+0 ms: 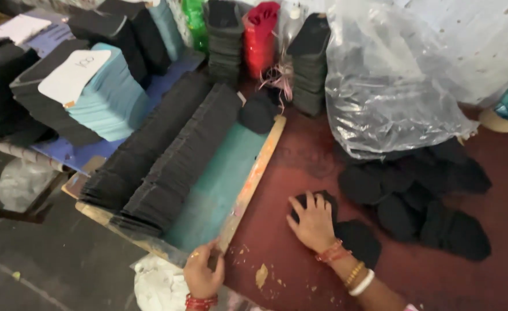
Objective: Sorting and stacking black fabric cut-outs in a production area.
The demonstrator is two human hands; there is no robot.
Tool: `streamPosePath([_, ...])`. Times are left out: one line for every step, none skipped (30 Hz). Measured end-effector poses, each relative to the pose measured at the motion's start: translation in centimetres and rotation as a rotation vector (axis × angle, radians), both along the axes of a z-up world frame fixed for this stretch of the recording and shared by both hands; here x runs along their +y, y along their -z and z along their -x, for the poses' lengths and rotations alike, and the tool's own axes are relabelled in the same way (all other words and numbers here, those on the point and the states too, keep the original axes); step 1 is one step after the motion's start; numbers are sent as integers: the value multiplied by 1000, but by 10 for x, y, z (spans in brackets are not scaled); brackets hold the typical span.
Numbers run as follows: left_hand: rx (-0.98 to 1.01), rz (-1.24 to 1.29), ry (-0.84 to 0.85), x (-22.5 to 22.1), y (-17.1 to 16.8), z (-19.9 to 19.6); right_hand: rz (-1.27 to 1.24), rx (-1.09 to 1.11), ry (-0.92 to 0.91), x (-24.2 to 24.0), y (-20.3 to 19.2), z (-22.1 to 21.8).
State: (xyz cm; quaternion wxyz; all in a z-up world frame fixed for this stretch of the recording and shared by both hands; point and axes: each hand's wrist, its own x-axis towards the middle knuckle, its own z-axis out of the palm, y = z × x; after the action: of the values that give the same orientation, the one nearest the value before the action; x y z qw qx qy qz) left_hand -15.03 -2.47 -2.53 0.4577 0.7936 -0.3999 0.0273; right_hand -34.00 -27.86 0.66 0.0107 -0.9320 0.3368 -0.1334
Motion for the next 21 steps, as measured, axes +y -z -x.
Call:
streamPosePath([-4,-3,30,2,0,-1,-59,-34,-127,15,-9,6])
streamPosePath([3,-14,30,4,1,-2,-71,-28,-126,16,-10,19])
streamPosePath([9,-2,58,5,1,-3,-282,-185,-225,16,-13,31])
streamPosePath([14,11,85,5,0,-4,-492,-344,-319,16,-16,42])
streamPosePath([20,3,81,4,-1,-4,-502,-339,-320,8,-23,56])
streamPosePath([39,-11,93,4,-3,-4,-446,-427,-81,0,-29,69])
streamPosePath([60,-29,107,5,-5,-4,-389,-506,162,-7,-36,84])
streamPosePath([68,-40,104,7,-9,-2,-401,-498,164,-9,-36,95])
streamPosePath([85,-37,117,6,-13,-3,-400,-498,294,-15,-36,104])
streamPosePath([102,-34,130,6,-18,-3,-398,-496,425,-22,-37,113])
streamPosePath([101,-35,130,7,-17,-3,-399,-496,425,-17,-29,114])
streamPosePath([87,-38,127,9,-16,-3,-401,-391,379,-12,-21,115])
streamPosePath([69,-37,128,8,-14,-4,-397,-291,335,-8,-12,115])
streamPosePath([65,-33,132,5,-12,-7,-394,-296,338,-1,-11,103])
streamPosePath([94,-30,125,5,-10,-7,-271,-169,273,8,-9,92])
streamPosePath([123,-27,118,5,-7,-6,-150,-41,207,18,-7,82])
streamPosePath([127,-29,118,3,-14,-5,-152,-36,207,26,-4,74])
streamPosePath([221,-82,101,2,-21,-5,-87,-102,216,34,-2,66])
streamPosePath([312,-132,80,-1,-29,-5,-19,-170,223,40,0,57])
streamPosePath([315,-130,76,-1,-18,-1,-19,-168,219,38,2,58])
streamPosePath([322,-43,98,-2,-8,2,-151,-206,266,37,4,58])
